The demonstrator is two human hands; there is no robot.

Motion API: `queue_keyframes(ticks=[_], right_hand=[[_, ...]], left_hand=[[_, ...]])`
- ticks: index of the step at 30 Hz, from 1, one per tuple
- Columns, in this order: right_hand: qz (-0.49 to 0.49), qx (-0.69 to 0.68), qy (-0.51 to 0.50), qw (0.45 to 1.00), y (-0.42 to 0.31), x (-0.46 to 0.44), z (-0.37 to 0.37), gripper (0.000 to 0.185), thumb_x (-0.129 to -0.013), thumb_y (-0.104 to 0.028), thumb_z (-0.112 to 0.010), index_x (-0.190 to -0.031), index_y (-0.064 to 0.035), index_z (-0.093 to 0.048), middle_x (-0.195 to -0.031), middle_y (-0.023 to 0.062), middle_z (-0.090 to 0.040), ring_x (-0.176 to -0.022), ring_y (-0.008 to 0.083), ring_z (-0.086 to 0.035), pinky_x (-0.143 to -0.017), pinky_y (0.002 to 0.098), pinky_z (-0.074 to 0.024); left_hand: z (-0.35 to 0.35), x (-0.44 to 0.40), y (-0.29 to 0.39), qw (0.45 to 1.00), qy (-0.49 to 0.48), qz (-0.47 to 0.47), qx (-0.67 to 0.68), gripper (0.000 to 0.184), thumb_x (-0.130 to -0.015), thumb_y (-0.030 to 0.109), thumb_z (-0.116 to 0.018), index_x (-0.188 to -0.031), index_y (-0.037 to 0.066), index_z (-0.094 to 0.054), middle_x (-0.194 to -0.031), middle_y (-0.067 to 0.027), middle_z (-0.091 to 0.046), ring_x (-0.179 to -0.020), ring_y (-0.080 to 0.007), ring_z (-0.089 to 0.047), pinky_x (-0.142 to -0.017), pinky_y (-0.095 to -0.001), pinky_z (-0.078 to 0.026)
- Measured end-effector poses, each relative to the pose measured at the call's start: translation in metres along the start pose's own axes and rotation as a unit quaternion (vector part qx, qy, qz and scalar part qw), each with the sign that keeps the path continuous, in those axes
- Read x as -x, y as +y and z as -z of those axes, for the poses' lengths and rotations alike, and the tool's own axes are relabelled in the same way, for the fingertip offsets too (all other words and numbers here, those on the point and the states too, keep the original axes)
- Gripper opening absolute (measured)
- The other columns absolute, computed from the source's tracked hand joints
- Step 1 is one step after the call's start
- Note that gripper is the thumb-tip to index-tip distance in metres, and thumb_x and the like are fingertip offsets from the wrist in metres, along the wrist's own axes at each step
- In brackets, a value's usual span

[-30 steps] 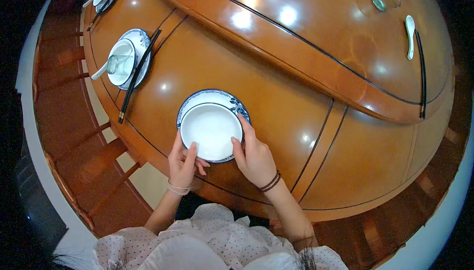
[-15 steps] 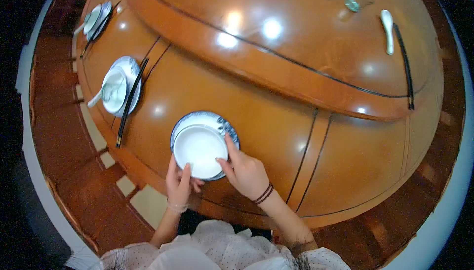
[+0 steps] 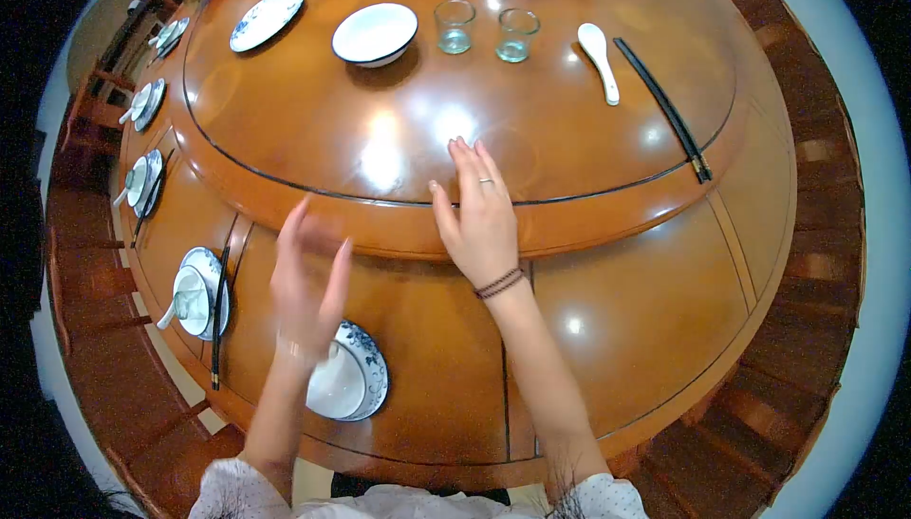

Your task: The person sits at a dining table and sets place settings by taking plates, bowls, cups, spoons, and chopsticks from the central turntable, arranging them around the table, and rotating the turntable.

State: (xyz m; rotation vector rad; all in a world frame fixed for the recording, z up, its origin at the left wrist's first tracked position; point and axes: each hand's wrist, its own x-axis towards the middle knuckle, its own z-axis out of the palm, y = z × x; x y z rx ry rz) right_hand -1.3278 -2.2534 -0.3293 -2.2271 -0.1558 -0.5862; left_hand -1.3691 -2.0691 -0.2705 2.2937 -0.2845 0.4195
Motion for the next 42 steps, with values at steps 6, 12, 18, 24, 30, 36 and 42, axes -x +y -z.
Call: queue_keyframes(ticks=[6,12,18,24,30,36,42], right_hand=[[0.013,0.075,0.021,0.997,0.021,0.000,-0.015,0.045,-0.081,-0.014,-0.056,-0.121,0.0037,-0.043,-0.130,0.0200,-0.039,-0.126,0.0383,-0.029,-0.103,0.0499,-0.0250],[0.001,0.064,0.027,0.998,0.021,0.000,-0.013,0.040,-0.080,-0.012,-0.056,-0.116,0.0040,-0.046,-0.125,0.0193,-0.044,-0.123,0.0369,-0.034,-0.102,0.0483,-0.0285],[-0.004,0.053,0.061,0.997,0.023,0.001,-0.014,0.040,-0.079,-0.009,-0.057,-0.114,0.0041,-0.046,-0.120,0.0201,-0.047,-0.119,0.0362,-0.038,-0.099,0.0453,-0.0329],[0.007,-0.142,0.097,0.985,0.022,0.004,-0.011,0.076,-0.074,-0.016,-0.068,-0.132,0.0025,-0.023,-0.114,0.0181,-0.051,-0.101,0.0299,-0.051,-0.086,0.0373,-0.0415],[-0.048,-0.465,-0.221,0.856,-0.026,0.042,0.022,0.092,-0.067,-0.026,-0.076,-0.137,-0.0045,-0.020,-0.111,0.0147,-0.053,-0.084,0.0200,-0.054,-0.068,0.0274,-0.0453],[-0.070,-0.355,-0.385,0.849,-0.103,0.100,0.008,0.061,-0.066,-0.011,-0.075,-0.120,-0.0033,-0.049,-0.112,0.0134,-0.053,-0.082,0.0182,-0.058,-0.059,0.0248,-0.0513],[0.112,-0.153,-0.352,0.917,-0.143,0.119,-0.011,0.052,-0.069,-0.013,-0.069,-0.117,-0.0078,-0.052,-0.112,0.0118,-0.052,-0.085,0.0245,-0.061,-0.063,0.0306,-0.0539]], left_hand=[[-0.116,-0.163,0.002,0.967,0.018,-0.224,-0.117,0.058,-0.075,0.018,-0.064,-0.124,0.000,-0.037,-0.124,-0.0213,-0.039,-0.118,-0.0347,-0.038,-0.098,-0.0396,-0.034],[-0.170,-0.271,0.008,0.939,-0.108,-0.126,-0.302,0.064,-0.073,0.026,-0.065,-0.125,0.002,-0.038,-0.116,-0.0232,-0.048,-0.110,-0.0365,-0.046,-0.092,-0.0399,-0.040],[-0.160,-0.271,0.017,0.918,-0.207,-0.089,-0.326,0.023,-0.075,0.017,-0.062,-0.091,0.000,-0.063,-0.108,-0.0230,-0.054,-0.102,-0.0376,-0.052,-0.084,-0.0406,-0.046],[-0.064,-0.142,0.016,0.983,-0.007,-0.183,0.008,0.038,-0.073,0.018,-0.068,-0.107,0.004,-0.057,-0.098,-0.0173,-0.055,-0.092,-0.0280,-0.056,-0.077,-0.0350,-0.047],[0.024,0.052,0.004,0.910,-0.077,0.181,0.365,0.047,-0.072,-0.004,-0.064,-0.115,0.004,-0.048,-0.123,-0.0102,-0.038,-0.117,-0.0234,-0.040,-0.092,-0.0364,-0.045],[0.073,0.150,-0.004,0.833,0.045,0.349,0.427,0.046,-0.074,0.013,-0.068,-0.113,0.004,-0.046,-0.117,-0.0154,-0.049,-0.115,-0.0274,-0.044,-0.097,-0.0438,-0.037],[0.100,0.155,-0.049,0.980,-0.182,0.078,0.020,0.054,-0.064,0.011,-0.074,-0.112,0.004,-0.050,-0.112,-0.0096,-0.055,-0.107,-0.0241,-0.052,-0.100,-0.0519,-0.027]])
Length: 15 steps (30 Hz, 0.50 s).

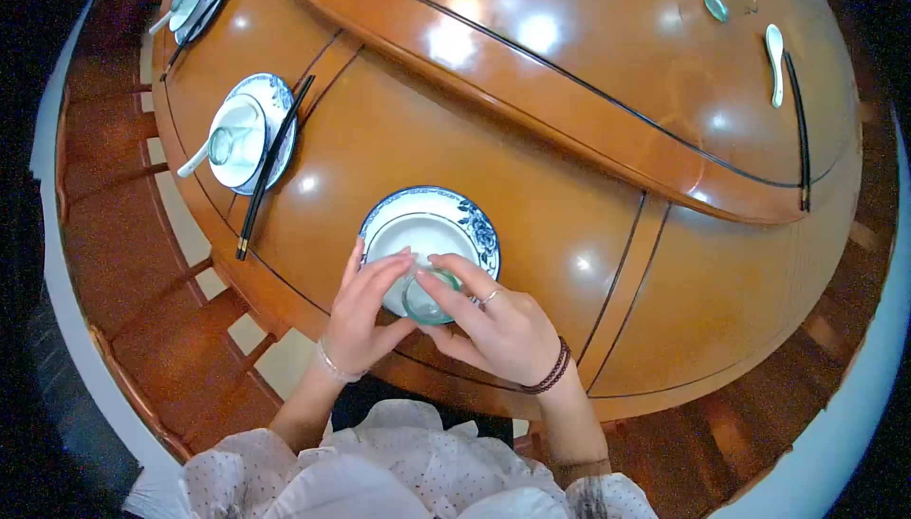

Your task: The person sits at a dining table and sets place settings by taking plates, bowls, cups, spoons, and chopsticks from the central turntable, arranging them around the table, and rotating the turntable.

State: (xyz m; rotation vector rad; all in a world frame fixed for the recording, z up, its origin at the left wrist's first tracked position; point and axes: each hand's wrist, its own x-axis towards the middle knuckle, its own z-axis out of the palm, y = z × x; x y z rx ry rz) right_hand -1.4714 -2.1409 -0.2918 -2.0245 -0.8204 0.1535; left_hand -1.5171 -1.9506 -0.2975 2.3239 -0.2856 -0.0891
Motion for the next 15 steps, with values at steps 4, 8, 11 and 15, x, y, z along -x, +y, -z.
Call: queue_keyframes(ticks=[4,8,11,15], right_hand=[[-0.051,0.072,-0.041,0.995,-0.011,-0.003,-0.004,0.049,-0.071,-0.015,-0.069,-0.117,-0.0101,-0.052,-0.114,0.0112,-0.050,-0.082,0.0250,-0.062,-0.062,0.0313,-0.0538],[-0.053,0.107,-0.027,0.993,-0.014,-0.001,-0.019,0.048,-0.072,-0.017,-0.068,-0.117,-0.0106,-0.051,-0.114,0.0103,-0.050,-0.078,0.0248,-0.062,-0.061,0.0318,-0.0538],[-0.070,0.120,-0.029,0.990,-0.017,0.002,-0.027,0.047,-0.073,-0.018,-0.067,-0.116,-0.0106,-0.051,-0.114,0.0099,-0.050,-0.078,0.0250,-0.062,-0.061,0.0320,-0.0538],[-0.084,0.135,-0.019,0.987,-0.015,0.003,-0.038,0.047,-0.073,-0.019,-0.067,-0.116,-0.0110,-0.050,-0.113,0.0094,-0.050,-0.078,0.0255,-0.061,-0.060,0.0319,-0.0536]], left_hand=[[-0.007,-0.002,-0.010,1.000,0.020,-0.002,-0.022,0.060,-0.058,0.006,-0.072,-0.113,0.007,-0.051,-0.113,-0.0055,-0.056,-0.113,-0.0252,-0.048,-0.104,-0.0522,-0.018],[-0.005,0.001,-0.012,0.996,0.035,0.005,-0.077,0.058,-0.058,0.010,-0.072,-0.113,0.010,-0.052,-0.114,-0.0005,-0.056,-0.118,-0.0247,-0.043,-0.104,-0.0549,-0.014],[-0.005,0.003,-0.020,0.995,0.032,-0.001,-0.095,0.055,-0.060,0.013,-0.072,-0.112,0.013,-0.054,-0.114,0.0017,-0.056,-0.120,-0.0251,-0.040,-0.103,-0.0586,-0.010],[-0.002,0.001,-0.025,0.993,-0.004,-0.010,-0.121,0.053,-0.066,0.018,-0.069,-0.115,0.010,-0.052,-0.116,0.0017,-0.055,-0.123,-0.0250,-0.037,-0.099,-0.0651,-0.009]])
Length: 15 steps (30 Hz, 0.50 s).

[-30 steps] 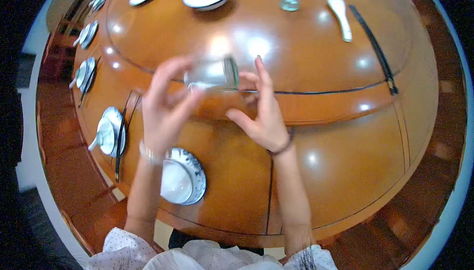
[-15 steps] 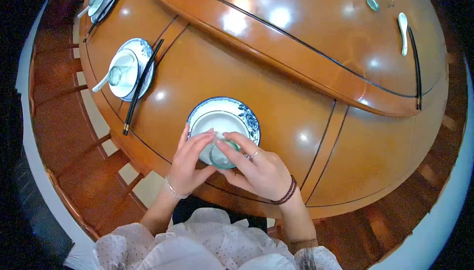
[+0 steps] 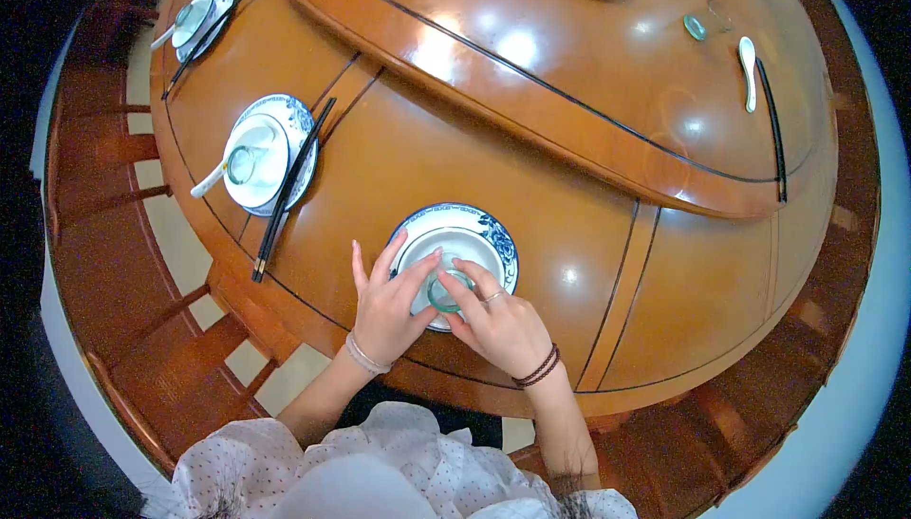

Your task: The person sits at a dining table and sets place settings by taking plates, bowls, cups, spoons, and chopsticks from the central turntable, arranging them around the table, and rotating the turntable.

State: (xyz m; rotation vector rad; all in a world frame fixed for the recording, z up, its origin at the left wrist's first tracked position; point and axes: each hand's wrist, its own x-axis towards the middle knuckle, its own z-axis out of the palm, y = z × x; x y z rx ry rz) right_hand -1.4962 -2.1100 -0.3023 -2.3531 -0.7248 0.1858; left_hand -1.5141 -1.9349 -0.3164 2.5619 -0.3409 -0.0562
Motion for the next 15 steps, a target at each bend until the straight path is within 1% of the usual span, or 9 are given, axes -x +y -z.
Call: queue_keyframes(ticks=[6,7,9,10,11,12,13,14,15], right_hand=[[-0.022,-0.023,-0.013,0.999,-0.001,0.000,-0.001,0.048,-0.074,-0.022,-0.066,-0.117,-0.0118,-0.050,-0.112,0.0100,-0.050,-0.076,0.0242,-0.061,-0.061,0.0325,-0.0530],[-0.030,-0.019,0.007,0.999,-0.001,-0.001,0.001,0.048,-0.074,-0.022,-0.066,-0.117,-0.0118,-0.050,-0.112,0.0100,-0.050,-0.076,0.0242,-0.061,-0.061,0.0325,-0.0530],[0.007,-0.004,0.008,1.000,0.000,0.000,0.005,0.048,-0.075,-0.028,-0.066,-0.117,-0.0114,-0.050,-0.111,0.0105,-0.051,-0.075,0.0245,-0.061,-0.063,0.0329,-0.0523],[-0.015,-0.024,0.003,1.000,-0.001,0.002,0.006,0.050,-0.070,-0.029,-0.070,-0.114,-0.0113,-0.053,-0.110,0.0091,-0.053,-0.085,0.0254,-0.060,-0.069,0.0328,-0.0509],[-0.026,-0.014,0.021,0.999,0.002,0.002,0.010,0.050,-0.070,-0.029,-0.070,-0.114,-0.0113,-0.053,-0.110,0.0091,-0.053,-0.085,0.0254,-0.060,-0.069,0.0328,-0.0509],[-0.011,-0.029,0.045,0.999,0.005,0.003,0.016,0.049,-0.073,-0.032,-0.067,-0.115,-0.0097,-0.052,-0.111,0.0103,-0.053,-0.087,0.0258,-0.059,-0.071,0.0329,-0.0507],[0.007,-0.044,0.066,0.997,0.009,0.005,0.023,0.050,-0.076,-0.035,-0.064,-0.115,-0.0081,-0.051,-0.112,0.0114,-0.052,-0.088,0.0262,-0.059,-0.072,0.0331,-0.0505],[-0.010,-0.035,0.090,0.995,0.015,0.008,0.035,0.049,-0.075,-0.032,-0.065,-0.115,-0.0072,-0.051,-0.113,0.0117,-0.052,-0.095,0.0272,-0.057,-0.078,0.0337,-0.0489],[-0.015,-0.029,0.100,0.994,0.026,0.010,0.046,0.049,-0.075,-0.032,-0.065,-0.115,-0.0072,-0.051,-0.113,0.0117,-0.052,-0.095,0.0272,-0.057,-0.078,0.0337,-0.0489]], left_hand=[[0.007,-0.004,-0.004,0.999,-0.040,-0.014,-0.002,0.054,-0.067,0.019,-0.069,-0.117,0.009,-0.051,-0.116,0.0000,-0.055,-0.125,-0.0275,-0.034,-0.098,-0.0658,-0.006],[0.008,-0.005,-0.004,0.998,-0.057,-0.010,0.001,0.055,-0.067,0.020,-0.069,-0.117,0.009,-0.050,-0.117,-0.0006,-0.055,-0.125,-0.0281,-0.034,-0.098,-0.0658,-0.006],[0.013,-0.006,-0.005,0.997,-0.068,-0.043,-0.004,0.057,-0.066,0.024,-0.070,-0.118,0.009,-0.050,-0.117,-0.0020,-0.055,-0.124,-0.0290,-0.035,-0.099,-0.0639,-0.006],[0.017,-0.008,-0.003,0.997,-0.068,-0.033,0.007,0.060,-0.066,0.026,-0.071,-0.118,0.008,-0.049,-0.117,-0.0024,-0.054,-0.123,-0.0294,-0.035,-0.100,-0.0627,-0.007],[0.020,-0.009,-0.001,0.997,-0.068,-0.020,0.021,0.062,-0.065,0.029,-0.073,-0.118,0.007,-0.049,-0.117,-0.0028,-0.054,-0.123,-0.0299,-0.036,-0.101,-0.0616,-0.007],[0.023,-0.011,-0.001,0.998,-0.046,-0.026,0.021,0.065,-0.063,0.040,-0.073,-0.114,0.006,-0.052,-0.109,-0.0049,-0.058,-0.117,-0.0304,-0.042,-0.101,-0.0595,-0.009],[0.028,-0.012,-0.002,0.998,-0.047,-0.044,0.022,0.065,-0.063,0.040,-0.073,-0.114,0.006,-0.052,-0.109,-0.0049,-0.058,-0.117,-0.0304,-0.042,-0.101,-0.0595,-0.009],[0.035,-0.013,-0.004,0.997,-0.021,-0.057,0.036,0.060,-0.064,0.042,-0.071,-0.108,0.006,-0.054,-0.103,-0.0054,-0.059,-0.112,-0.0300,-0.045,-0.102,-0.0591,-0.009],[0.041,-0.016,-0.004,0.996,0.003,-0.068,0.051,0.056,-0.065,0.043,-0.069,-0.103,0.005,-0.057,-0.097,-0.0060,-0.060,-0.108,-0.0296,-0.048,-0.102,-0.0588,-0.009]])
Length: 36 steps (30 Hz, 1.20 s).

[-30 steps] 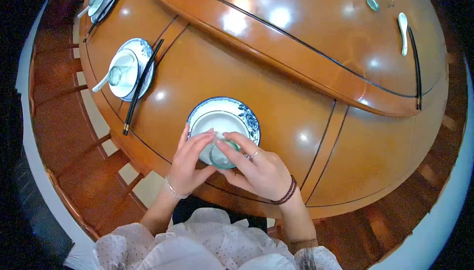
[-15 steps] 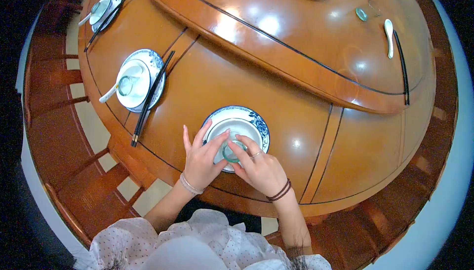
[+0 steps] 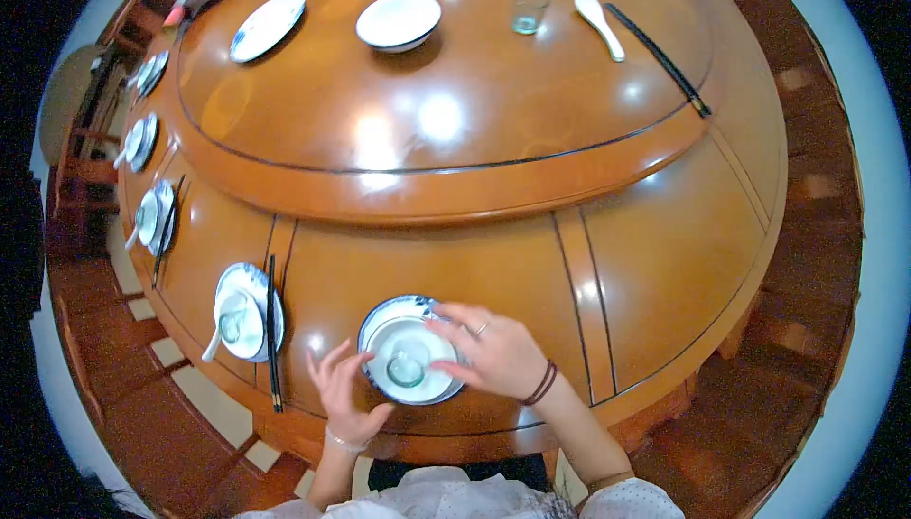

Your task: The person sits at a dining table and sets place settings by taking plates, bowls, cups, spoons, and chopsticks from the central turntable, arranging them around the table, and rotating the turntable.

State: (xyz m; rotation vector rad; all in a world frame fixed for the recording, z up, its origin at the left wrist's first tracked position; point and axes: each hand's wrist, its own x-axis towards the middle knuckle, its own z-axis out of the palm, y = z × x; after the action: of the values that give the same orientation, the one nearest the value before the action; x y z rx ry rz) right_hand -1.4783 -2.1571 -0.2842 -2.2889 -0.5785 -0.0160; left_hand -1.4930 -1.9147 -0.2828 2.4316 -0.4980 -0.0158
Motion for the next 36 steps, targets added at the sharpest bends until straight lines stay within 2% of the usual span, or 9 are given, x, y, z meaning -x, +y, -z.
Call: queue_keyframes(ticks=[3,6,11,14,16,20,26,27,36], right_hand=[[-0.061,0.067,0.156,0.984,0.045,-0.002,0.041,0.045,-0.075,-0.022,-0.067,-0.114,-0.0057,-0.051,-0.114,0.0129,-0.051,-0.101,0.0293,-0.053,-0.086,0.0364,-0.0451],[-0.088,0.098,0.299,0.945,0.110,-0.008,0.085,0.042,-0.076,-0.013,-0.065,-0.113,-0.0030,-0.050,-0.117,0.0149,-0.048,-0.108,0.0311,-0.047,-0.092,0.0378,-0.0399],[-0.134,0.195,0.401,0.885,0.223,-0.009,0.169,0.037,-0.078,-0.012,-0.060,-0.112,-0.0013,-0.050,-0.117,0.0189,-0.045,-0.110,0.0328,-0.044,-0.094,0.0394,-0.0361],[-0.170,0.313,0.404,0.842,0.285,0.002,0.213,0.033,-0.080,-0.020,-0.059,-0.109,-0.0047,-0.053,-0.114,0.0133,-0.049,-0.108,0.0284,-0.046,-0.090,0.0407,-0.0367],[-0.197,0.350,0.366,0.840,0.321,0.003,0.237,0.033,-0.079,-0.021,-0.060,-0.108,-0.0064,-0.055,-0.109,0.0103,-0.051,-0.104,0.0256,-0.047,-0.087,0.0398,-0.0373],[-0.208,0.457,0.304,0.809,0.357,0.005,0.260,0.031,-0.076,-0.026,-0.062,-0.103,-0.0103,-0.057,-0.096,0.0039,-0.053,-0.092,0.0197,-0.049,-0.076,0.0363,-0.0376],[-0.208,0.467,0.353,0.783,0.371,0.004,0.264,0.034,-0.074,-0.031,-0.064,-0.098,-0.0081,-0.056,-0.093,0.0039,-0.052,-0.090,0.0198,-0.048,-0.074,0.0350,-0.0363],[-0.203,0.471,0.367,0.776,0.372,0.004,0.264,0.033,-0.074,-0.030,-0.064,-0.096,-0.0081,-0.055,-0.092,0.0037,-0.052,-0.090,0.0194,-0.048,-0.073,0.0350,-0.0363],[-0.206,0.437,0.374,0.792,0.380,0.008,0.260,0.010,-0.077,-0.019,-0.056,-0.074,-0.0107,-0.052,-0.079,0.0031,-0.051,-0.077,0.0184,-0.049,-0.064,0.0333,-0.0365]], left_hand=[[0.008,-0.022,0.008,0.996,0.064,-0.062,-0.023,0.042,-0.067,0.039,-0.064,-0.092,0.006,-0.060,-0.088,-0.0060,-0.060,-0.100,-0.0280,-0.052,-0.103,-0.0579,-0.010],[0.000,-0.063,0.032,0.988,0.125,-0.080,-0.036,0.017,-0.068,0.016,-0.060,-0.083,0.006,-0.060,-0.084,-0.0048,-0.061,-0.094,-0.0261,-0.053,-0.104,-0.0565,-0.014],[-0.039,-0.167,0.104,0.971,0.052,-0.226,-0.060,0.007,-0.072,0.008,-0.061,-0.079,0.007,-0.060,-0.081,-0.0064,-0.061,-0.078,-0.0249,-0.057,-0.084,-0.0427,-0.041],[-0.094,-0.243,0.151,0.980,-0.005,-0.199,-0.005,0.013,-0.079,0.012,-0.061,-0.089,0.004,-0.059,-0.081,-0.0098,-0.061,-0.074,-0.0278,-0.058,-0.072,-0.0350,-0.047],[-0.146,-0.304,0.170,0.983,-0.065,-0.058,0.161,0.029,-0.083,0.022,-0.059,-0.103,0.003,-0.053,-0.083,-0.0125,-0.062,-0.074,-0.0309,-0.059,-0.069,-0.0374,-0.047],[-0.226,-0.405,0.215,0.992,-0.078,0.000,-0.094,0.052,-0.085,0.040,-0.048,-0.115,-0.002,-0.042,-0.085,-0.0220,-0.062,-0.080,-0.0353,-0.061,-0.070,-0.0437,-0.048],[-0.274,-0.469,0.235,0.982,0.007,0.119,-0.145,0.058,-0.079,0.043,-0.054,-0.113,-0.003,-0.043,-0.088,-0.0239,-0.062,-0.085,-0.0395,-0.060,-0.074,-0.0442,-0.048],[-0.277,-0.473,0.233,0.979,0.012,0.154,-0.135,0.052,-0.077,0.046,-0.056,-0.108,0.005,-0.049,-0.096,-0.0219,-0.061,-0.091,-0.0387,-0.058,-0.079,-0.0446,-0.046],[-0.283,-0.470,0.215,0.993,0.080,0.062,-0.060,0.036,-0.077,0.035,-0.060,-0.086,0.001,-0.061,-0.065,-0.0110,-0.062,-0.059,-0.0228,-0.062,-0.056,-0.0328,-0.047]])
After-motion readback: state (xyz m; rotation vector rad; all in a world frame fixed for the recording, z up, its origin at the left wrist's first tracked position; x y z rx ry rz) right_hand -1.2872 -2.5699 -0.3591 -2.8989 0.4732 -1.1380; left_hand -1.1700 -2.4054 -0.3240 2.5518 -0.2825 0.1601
